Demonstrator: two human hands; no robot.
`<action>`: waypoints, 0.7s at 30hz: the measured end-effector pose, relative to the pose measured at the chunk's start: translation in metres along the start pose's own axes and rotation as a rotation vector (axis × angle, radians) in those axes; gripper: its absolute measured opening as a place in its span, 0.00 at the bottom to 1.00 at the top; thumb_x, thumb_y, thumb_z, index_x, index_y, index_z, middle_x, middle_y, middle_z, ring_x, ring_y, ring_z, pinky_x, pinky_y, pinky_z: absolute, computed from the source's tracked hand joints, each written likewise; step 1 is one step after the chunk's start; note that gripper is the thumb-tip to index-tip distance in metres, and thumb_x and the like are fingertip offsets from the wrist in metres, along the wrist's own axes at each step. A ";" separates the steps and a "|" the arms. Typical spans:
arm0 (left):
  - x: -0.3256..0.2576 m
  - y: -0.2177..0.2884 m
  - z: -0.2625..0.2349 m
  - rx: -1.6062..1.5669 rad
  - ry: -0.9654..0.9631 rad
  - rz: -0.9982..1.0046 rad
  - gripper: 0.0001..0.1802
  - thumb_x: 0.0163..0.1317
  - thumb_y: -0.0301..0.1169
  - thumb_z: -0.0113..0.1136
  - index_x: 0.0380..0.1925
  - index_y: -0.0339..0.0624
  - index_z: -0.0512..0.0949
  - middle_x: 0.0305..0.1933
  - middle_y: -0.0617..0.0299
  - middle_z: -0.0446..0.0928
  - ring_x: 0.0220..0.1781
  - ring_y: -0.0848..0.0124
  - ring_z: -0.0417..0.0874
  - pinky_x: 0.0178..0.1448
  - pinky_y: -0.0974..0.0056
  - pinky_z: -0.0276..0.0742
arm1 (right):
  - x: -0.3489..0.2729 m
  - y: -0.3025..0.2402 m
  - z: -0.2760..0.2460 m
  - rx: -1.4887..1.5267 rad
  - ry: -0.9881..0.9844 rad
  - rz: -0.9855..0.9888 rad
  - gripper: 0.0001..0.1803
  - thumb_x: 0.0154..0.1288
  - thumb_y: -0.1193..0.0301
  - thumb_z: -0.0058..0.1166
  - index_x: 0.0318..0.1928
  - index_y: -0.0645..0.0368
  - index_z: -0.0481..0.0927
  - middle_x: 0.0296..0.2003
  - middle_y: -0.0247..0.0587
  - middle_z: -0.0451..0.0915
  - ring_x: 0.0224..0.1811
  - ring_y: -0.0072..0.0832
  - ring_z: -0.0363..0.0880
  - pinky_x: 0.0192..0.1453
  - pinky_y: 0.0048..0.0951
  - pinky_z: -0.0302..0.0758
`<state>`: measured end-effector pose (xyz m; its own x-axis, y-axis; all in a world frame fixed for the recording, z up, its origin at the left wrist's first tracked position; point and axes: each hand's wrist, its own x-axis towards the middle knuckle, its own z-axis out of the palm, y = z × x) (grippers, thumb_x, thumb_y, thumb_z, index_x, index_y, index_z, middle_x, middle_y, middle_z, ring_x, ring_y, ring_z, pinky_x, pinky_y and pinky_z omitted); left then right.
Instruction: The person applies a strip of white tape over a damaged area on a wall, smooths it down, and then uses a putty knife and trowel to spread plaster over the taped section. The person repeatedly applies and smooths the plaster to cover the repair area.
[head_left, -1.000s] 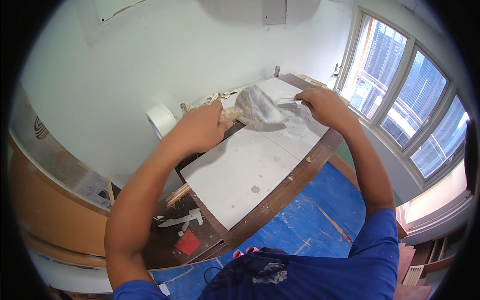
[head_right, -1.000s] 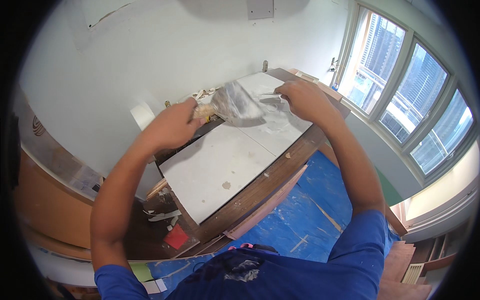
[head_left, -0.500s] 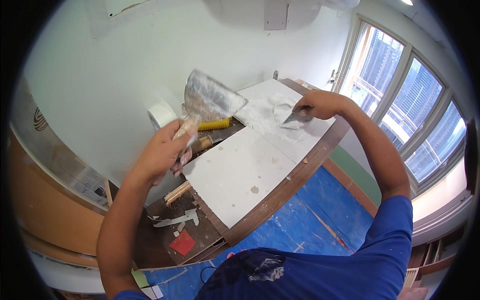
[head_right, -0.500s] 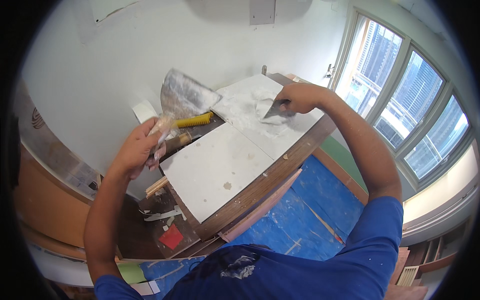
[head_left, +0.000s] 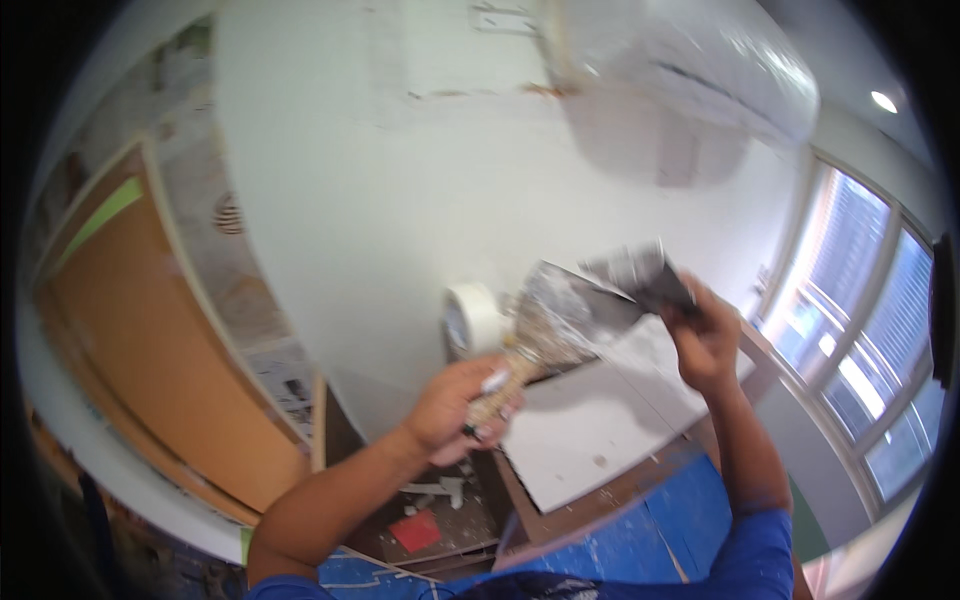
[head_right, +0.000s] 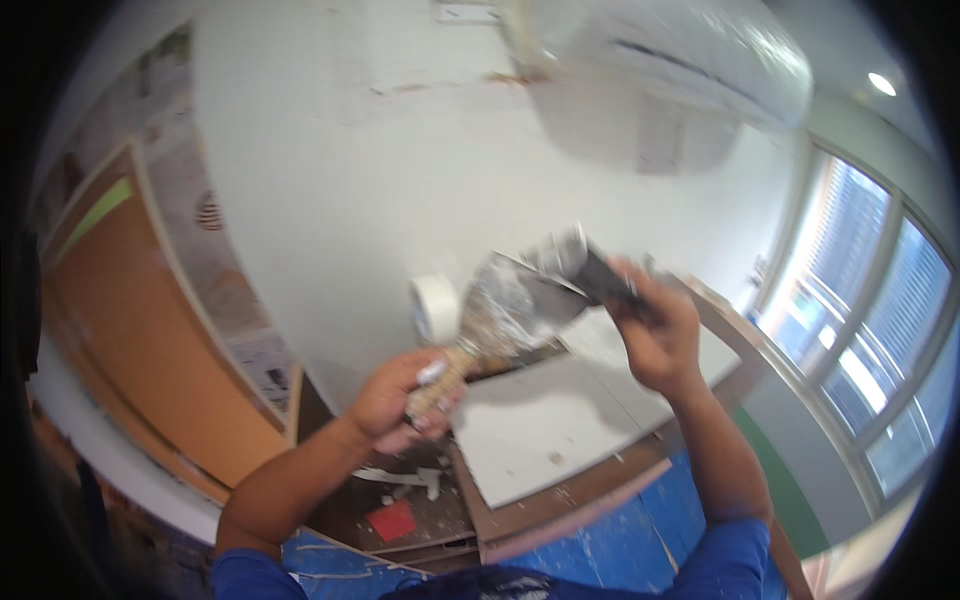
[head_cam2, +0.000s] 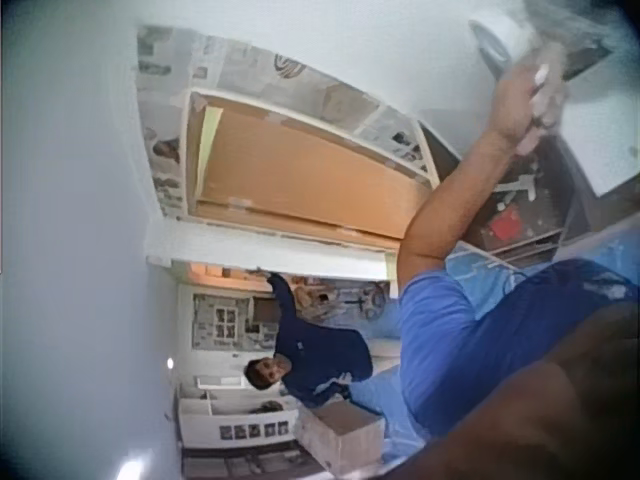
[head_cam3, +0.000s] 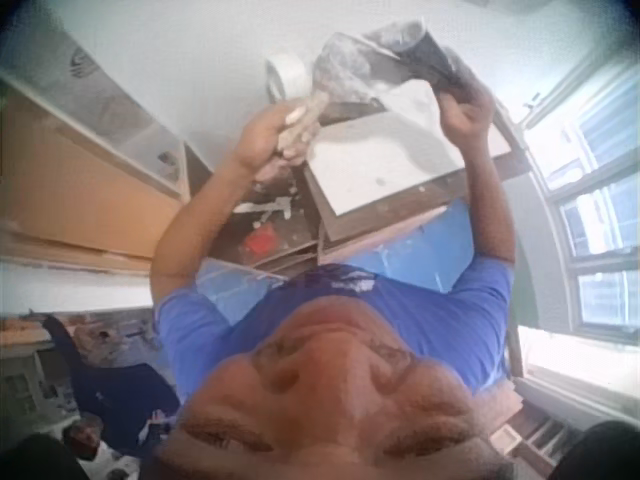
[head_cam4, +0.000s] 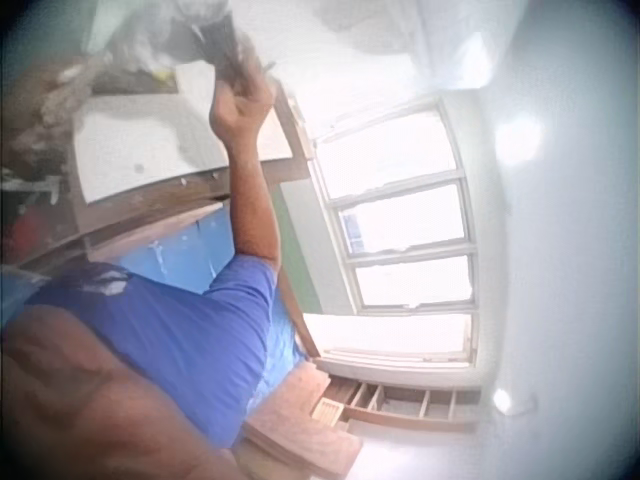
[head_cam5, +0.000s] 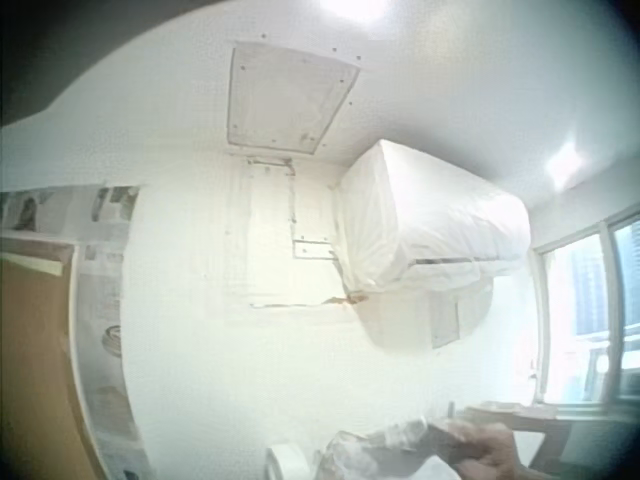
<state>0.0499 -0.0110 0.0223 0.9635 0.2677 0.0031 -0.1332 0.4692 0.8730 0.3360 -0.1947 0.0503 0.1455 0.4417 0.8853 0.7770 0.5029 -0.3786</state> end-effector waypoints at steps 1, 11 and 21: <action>-0.006 -0.001 0.000 -0.018 -0.018 0.037 0.19 0.84 0.41 0.47 0.60 0.37 0.73 0.35 0.58 0.77 0.19 0.78 0.70 0.22 0.71 0.67 | 0.004 -0.006 0.010 -0.061 -0.072 -0.194 0.28 0.69 0.91 0.55 0.68 0.63 0.80 0.57 0.53 0.89 0.59 0.38 0.90 0.66 0.35 0.81; -0.085 0.017 -0.006 0.249 0.074 0.447 0.19 0.84 0.37 0.48 0.63 0.33 0.72 0.35 0.57 0.78 0.22 0.78 0.73 0.25 0.71 0.68 | 0.025 -0.007 0.031 -0.195 -0.327 -0.005 0.25 0.70 0.85 0.55 0.67 0.61 0.78 0.55 0.51 0.88 0.45 0.36 0.92 0.51 0.39 0.89; -0.067 -0.017 -0.020 1.945 0.541 1.200 0.33 0.67 0.23 0.66 0.72 0.30 0.72 0.42 0.46 0.82 0.38 0.54 0.87 0.39 0.58 0.85 | 0.013 -0.073 0.094 1.502 -0.152 1.006 0.15 0.76 0.71 0.52 0.56 0.66 0.80 0.46 0.46 0.89 0.40 0.35 0.92 0.32 0.41 0.90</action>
<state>-0.0171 -0.0203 -0.0020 0.4857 -0.0198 0.8739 0.2269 -0.9626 -0.1479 0.2235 -0.1561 0.0641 0.0407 0.9805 0.1924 -0.7283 0.1609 -0.6661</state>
